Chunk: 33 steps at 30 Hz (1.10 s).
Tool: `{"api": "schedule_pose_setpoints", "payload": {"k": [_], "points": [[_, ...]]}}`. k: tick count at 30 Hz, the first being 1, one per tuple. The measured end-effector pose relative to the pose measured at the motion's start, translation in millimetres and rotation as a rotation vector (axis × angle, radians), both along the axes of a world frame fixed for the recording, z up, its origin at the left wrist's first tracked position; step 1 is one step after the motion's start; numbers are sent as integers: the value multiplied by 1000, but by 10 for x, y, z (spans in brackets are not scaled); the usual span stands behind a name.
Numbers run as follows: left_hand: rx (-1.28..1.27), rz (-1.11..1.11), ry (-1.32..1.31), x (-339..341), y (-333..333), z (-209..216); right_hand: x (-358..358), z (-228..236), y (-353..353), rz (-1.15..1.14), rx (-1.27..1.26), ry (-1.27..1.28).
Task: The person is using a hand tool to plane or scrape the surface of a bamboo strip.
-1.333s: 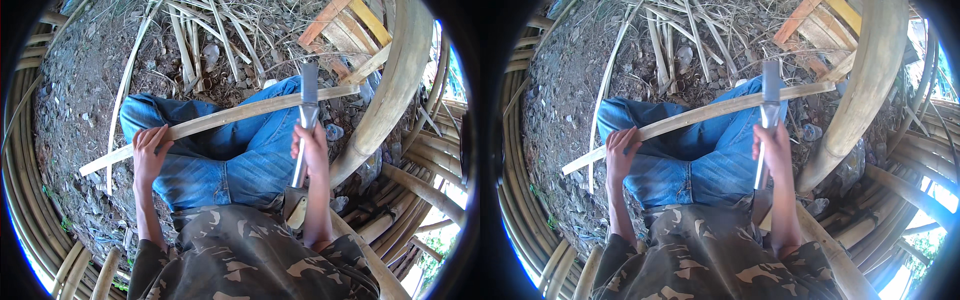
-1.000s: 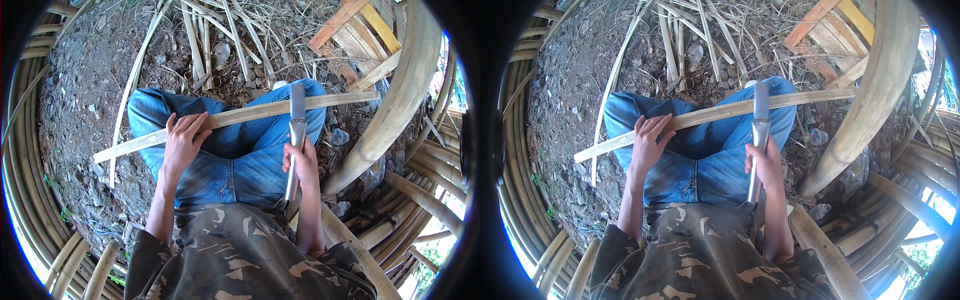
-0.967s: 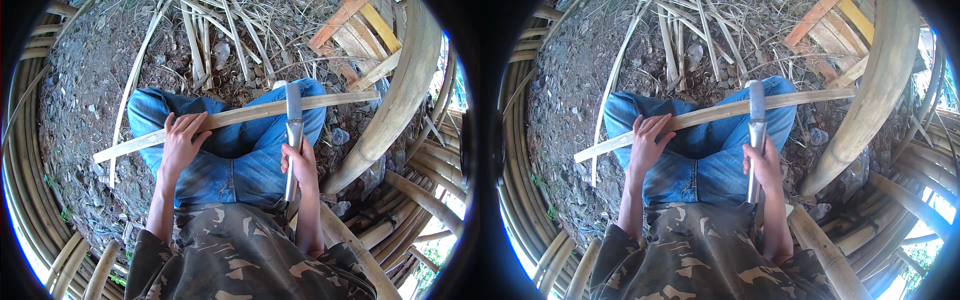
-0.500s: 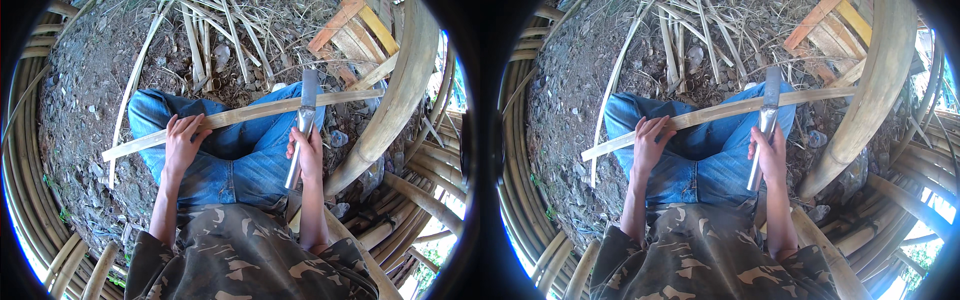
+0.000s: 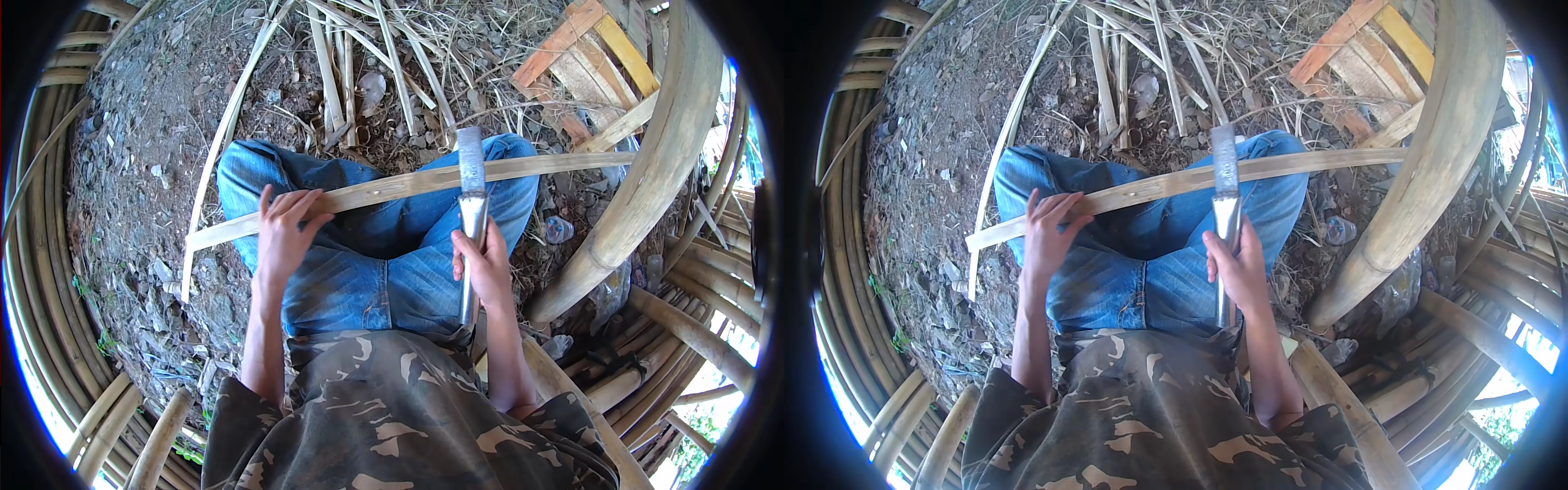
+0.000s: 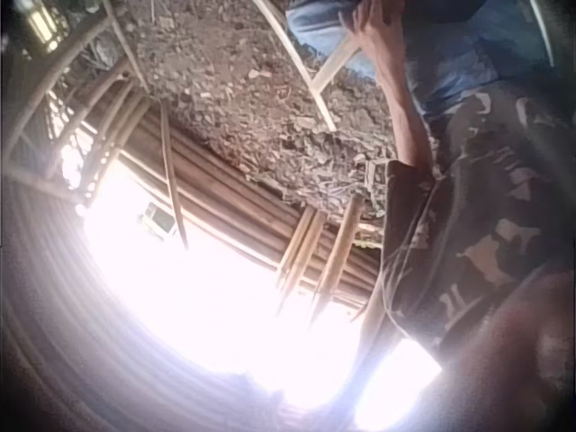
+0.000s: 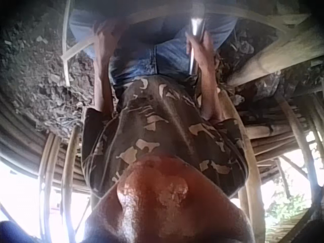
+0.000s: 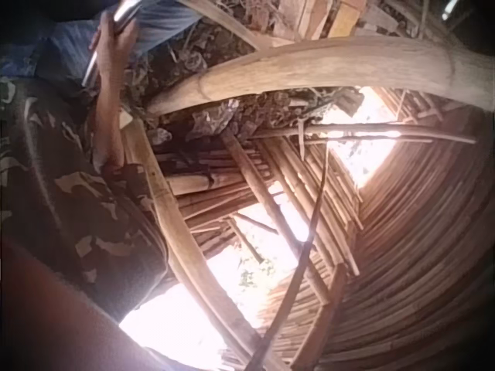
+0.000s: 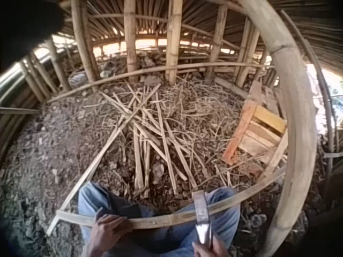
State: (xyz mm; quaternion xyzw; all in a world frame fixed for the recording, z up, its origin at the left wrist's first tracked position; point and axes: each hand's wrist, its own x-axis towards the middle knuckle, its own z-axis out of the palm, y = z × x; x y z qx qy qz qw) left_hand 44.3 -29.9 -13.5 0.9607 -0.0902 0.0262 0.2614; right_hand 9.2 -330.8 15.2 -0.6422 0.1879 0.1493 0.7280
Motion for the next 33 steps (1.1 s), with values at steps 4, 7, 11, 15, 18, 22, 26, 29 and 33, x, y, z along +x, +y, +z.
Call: {"api": "schedule_pose_setpoints", "payload": {"k": [4, 7, 11, 15, 18, 22, 26, 29, 33], "points": [[-52, -52, 12, 31, -238, -1, -12, -48, 122, 89, -18, 69], [1, -45, -8, 14, -71, 90, -6, -64, 159, 97, -19, 134], [-30, -20, 20, -95, 312, 17, 8, -106, 176, 124, -63, 130], [-2, -30, -4, -87, 295, -85, 20, -146, 236, 122, -187, 134], [-15, -26, -2, -75, 291, -90, -5, -106, 340, 223, -220, 163], [-20, -24, 15, -81, 308, -60, 42, -46, 354, 232, -164, 223], [-20, -24, 33, -73, 283, -40, 31, 16, 113, 210, -131, 264], [-44, -32, 19, -64, 276, -76, -16, 172, -138, 222, -166, 310], [-37, -42, -22, -48, 279, -78, -91, 222, -194, 223, -182, 333]]}}
